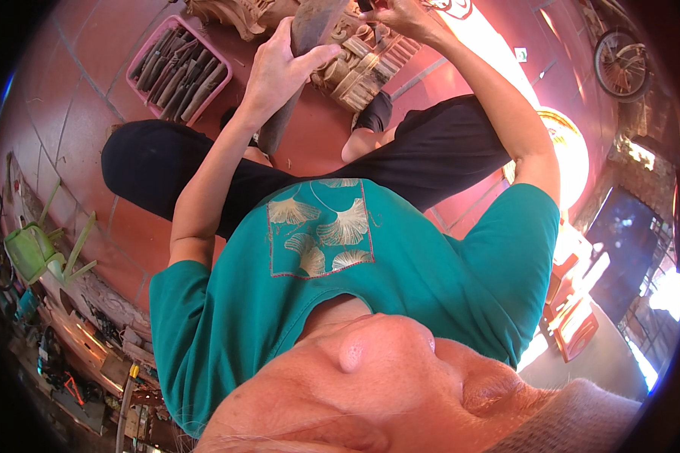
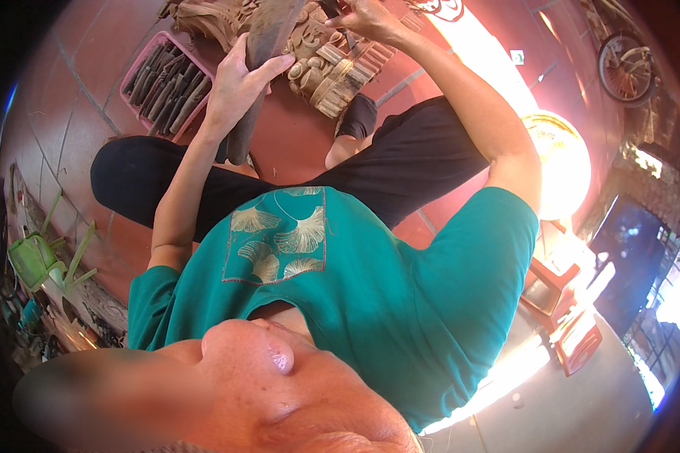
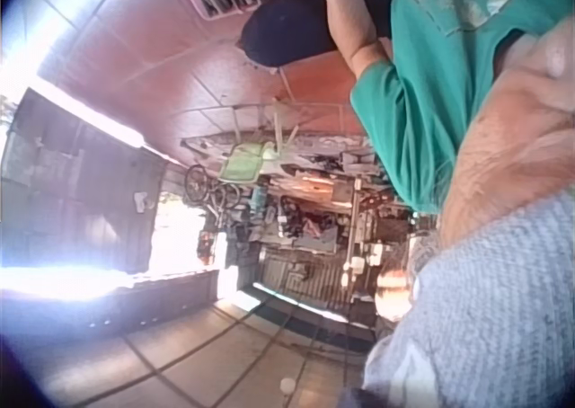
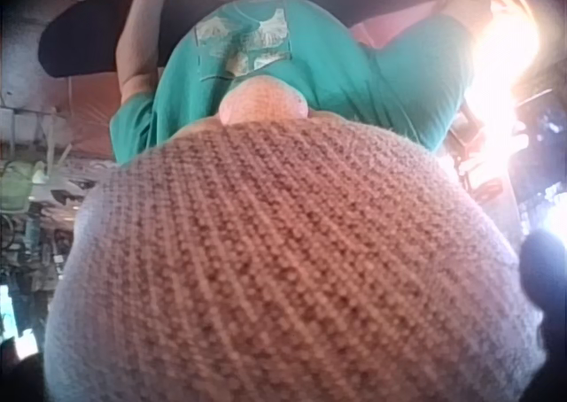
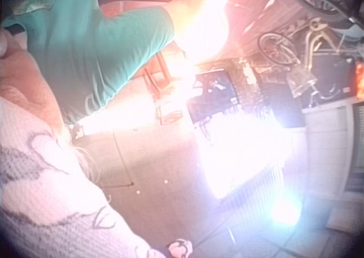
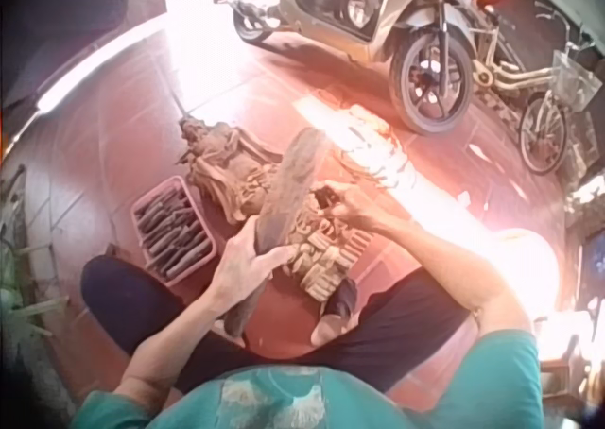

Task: The person sits on the floor and carves a wooden object using a chisel and mallet. They repeatedly strike the chisel to shape the wood, occasionally adjusting the object's position.

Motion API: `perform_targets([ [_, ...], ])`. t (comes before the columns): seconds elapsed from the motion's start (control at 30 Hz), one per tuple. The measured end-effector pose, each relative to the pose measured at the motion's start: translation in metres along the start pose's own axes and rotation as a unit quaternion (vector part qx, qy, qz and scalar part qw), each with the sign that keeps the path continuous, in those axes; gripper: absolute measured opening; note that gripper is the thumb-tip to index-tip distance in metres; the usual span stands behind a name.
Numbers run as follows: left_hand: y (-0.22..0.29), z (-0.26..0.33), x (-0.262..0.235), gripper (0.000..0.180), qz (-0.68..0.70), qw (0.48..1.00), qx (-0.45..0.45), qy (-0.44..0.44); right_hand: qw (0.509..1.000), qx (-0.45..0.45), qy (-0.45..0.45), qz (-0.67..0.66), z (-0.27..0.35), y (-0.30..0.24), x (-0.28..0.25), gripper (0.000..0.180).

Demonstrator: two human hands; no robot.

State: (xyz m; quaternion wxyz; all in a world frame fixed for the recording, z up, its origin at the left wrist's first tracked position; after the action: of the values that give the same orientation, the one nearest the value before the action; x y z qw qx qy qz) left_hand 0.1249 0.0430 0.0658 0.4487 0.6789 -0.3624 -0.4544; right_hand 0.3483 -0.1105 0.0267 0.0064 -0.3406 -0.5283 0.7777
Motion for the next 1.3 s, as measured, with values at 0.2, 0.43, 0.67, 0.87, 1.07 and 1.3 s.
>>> perform_targets([
  [0.2,0.000,-0.001,0.002,0.059,-0.091,0.989,-0.051,-0.106,1.000,-0.007,0.002,0.017,0.002,-0.001,0.001,0.038],
  [0.43,0.004,-0.002,0.002,0.079,-0.075,0.995,-0.023,-0.055,1.000,-0.005,0.003,0.024,0.002,-0.001,0.001,0.031],
  [0.67,-0.013,-0.002,0.007,0.064,-0.091,0.992,-0.019,-0.083,0.999,0.024,0.019,0.017,0.008,-0.005,-0.004,0.025],
  [0.87,0.017,0.000,-0.002,0.072,-0.023,0.996,-0.048,-0.073,0.999,0.046,0.019,0.000,0.011,-0.005,-0.004,0.020],
  [1.07,0.012,0.003,-0.001,0.064,-0.021,0.999,-0.020,-0.042,0.999,0.006,0.028,0.035,0.013,-0.002,0.003,0.018],
  [1.3,0.007,0.009,0.001,0.061,-0.033,0.991,-0.075,-0.102,0.998,0.041,0.047,0.002,0.021,-0.002,0.015,0.023],
])
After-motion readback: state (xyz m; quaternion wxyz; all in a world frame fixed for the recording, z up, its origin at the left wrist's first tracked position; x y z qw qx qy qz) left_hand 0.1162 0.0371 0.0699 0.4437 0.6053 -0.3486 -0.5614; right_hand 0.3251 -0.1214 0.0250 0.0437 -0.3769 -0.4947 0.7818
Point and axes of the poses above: each hand's wrist, its own z-axis away from the middle knuckle, its own x-axis out of the palm, y = z × x, the point moved 2 cm from there along -z, towards the middle knuckle, and after that the axes turned 11 degrees about x, right-handed, at the moved point
